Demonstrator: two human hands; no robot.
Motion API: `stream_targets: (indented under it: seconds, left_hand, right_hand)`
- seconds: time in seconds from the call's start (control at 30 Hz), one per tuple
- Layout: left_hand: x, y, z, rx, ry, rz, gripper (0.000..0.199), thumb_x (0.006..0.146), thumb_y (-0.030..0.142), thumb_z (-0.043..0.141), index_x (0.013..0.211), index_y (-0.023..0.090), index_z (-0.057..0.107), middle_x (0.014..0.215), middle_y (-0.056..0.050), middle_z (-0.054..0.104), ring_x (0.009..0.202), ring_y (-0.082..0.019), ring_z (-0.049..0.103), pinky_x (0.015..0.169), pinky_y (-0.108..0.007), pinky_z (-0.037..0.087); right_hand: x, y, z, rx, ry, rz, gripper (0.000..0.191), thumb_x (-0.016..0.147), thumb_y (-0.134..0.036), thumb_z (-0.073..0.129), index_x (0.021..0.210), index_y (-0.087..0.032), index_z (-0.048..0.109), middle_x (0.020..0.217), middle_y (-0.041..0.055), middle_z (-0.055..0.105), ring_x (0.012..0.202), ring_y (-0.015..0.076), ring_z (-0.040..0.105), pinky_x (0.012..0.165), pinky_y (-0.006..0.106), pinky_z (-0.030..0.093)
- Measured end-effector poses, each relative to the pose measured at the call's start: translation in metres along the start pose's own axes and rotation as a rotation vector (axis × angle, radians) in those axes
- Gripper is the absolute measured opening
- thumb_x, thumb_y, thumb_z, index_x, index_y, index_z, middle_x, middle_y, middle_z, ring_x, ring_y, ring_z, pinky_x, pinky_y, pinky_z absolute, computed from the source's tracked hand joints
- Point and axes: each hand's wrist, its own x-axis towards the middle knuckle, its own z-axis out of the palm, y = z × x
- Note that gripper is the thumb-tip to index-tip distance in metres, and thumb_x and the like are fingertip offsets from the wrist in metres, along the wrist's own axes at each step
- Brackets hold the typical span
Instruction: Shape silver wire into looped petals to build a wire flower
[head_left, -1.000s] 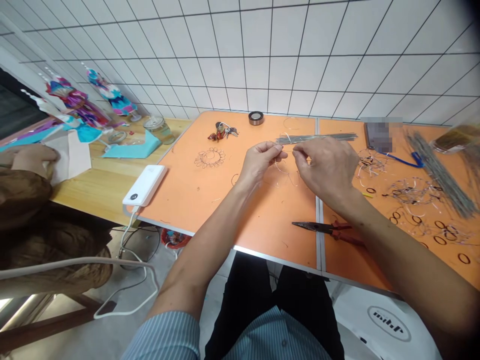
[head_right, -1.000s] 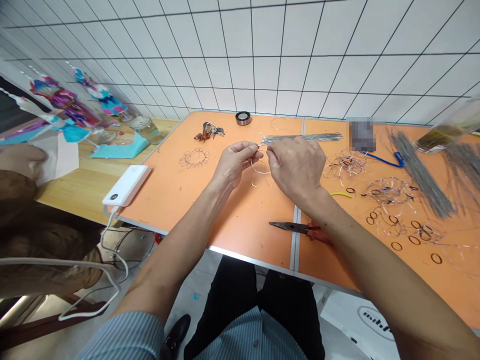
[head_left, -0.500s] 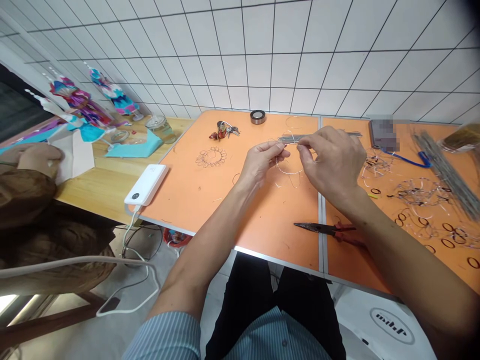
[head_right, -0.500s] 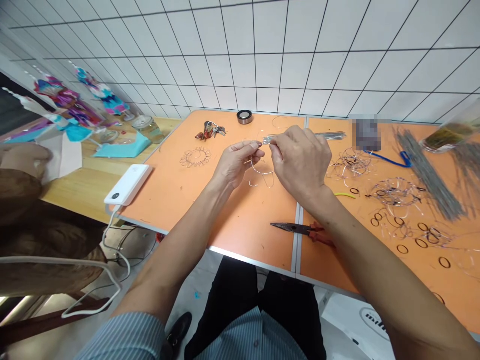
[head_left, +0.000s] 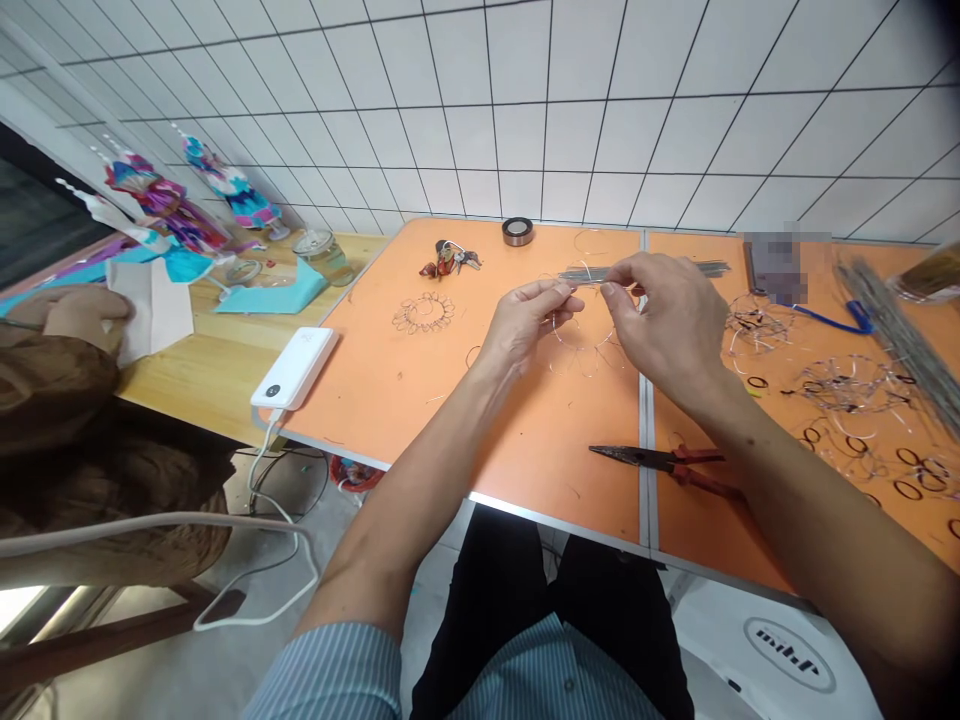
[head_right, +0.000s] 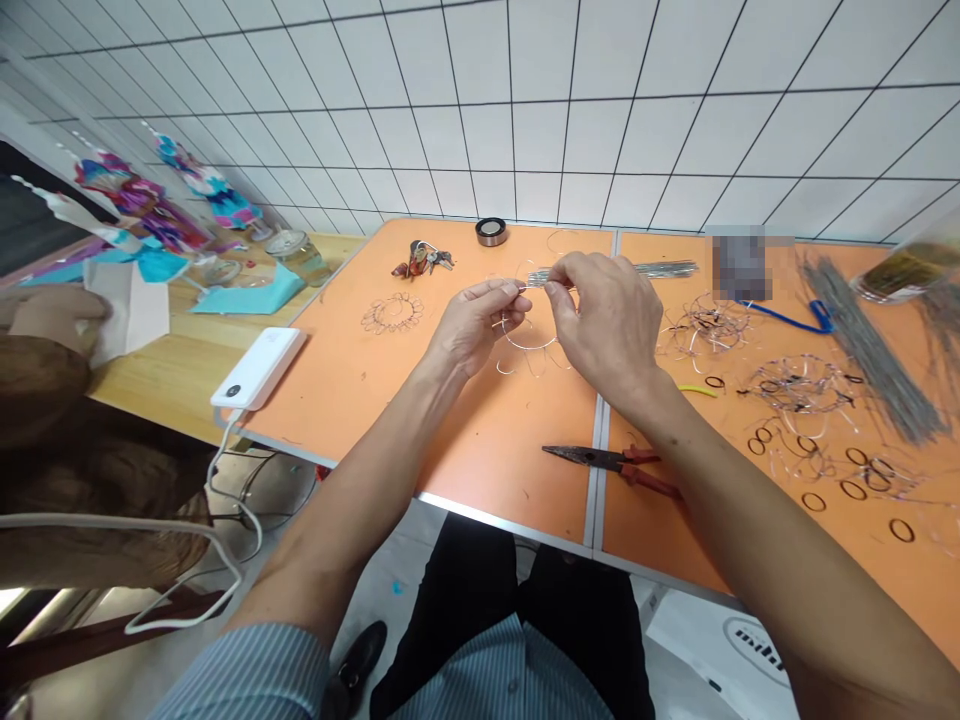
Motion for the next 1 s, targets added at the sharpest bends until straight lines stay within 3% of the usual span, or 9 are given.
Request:
stream_targets:
  seconds: [0.4,0.73,1.0]
  left_hand:
    - [-0.003,0.004,0.001,0.028,-0.083,-0.009,0.016,0.093,0.031,0.089,0.089,0.022,0.077,0.087,-0.002,0.083,0.079,-0.012,0.071,0.089,-0.028,0.058]
    - [-0.007,0.004,0.006,0.201,-0.012,0.147,0.015,0.096,0.019,0.081,0.082,0.02,0.077,0.081,-0.003,0.08,0.077,-0.012,0.068,0.084,-0.029,0.054]
    - [-0.007,0.004,0.008,0.219,0.039,0.161,0.021,0.095,0.019,0.083,0.075,0.019,0.075,0.083,-0.003,0.076,0.078,-0.011,0.069,0.081,-0.027,0.058]
  right_hand:
    - [0.0,0.0,0.008,0.014,-0.05,-0.043,0.02,0.113,-0.033,0.057,0.114,-0.03,0.077,0.112,0.0097,0.087,0.109,0.0369,0.072,0.093,0.05,0.048]
    - [0.001,0.002,0.006,-0.045,-0.052,-0.079,0.023,0.111,-0.033,0.055,0.113,-0.031,0.078,0.109,0.009,0.087,0.109,0.038,0.069,0.094,0.052,0.046]
    - [0.006,-0.003,-0.021,-0.214,-0.084,-0.175,0.026,0.114,-0.03,0.05,0.105,-0.03,0.074,0.116,0.0139,0.081,0.115,0.0386,0.066,0.092,0.053,0.04]
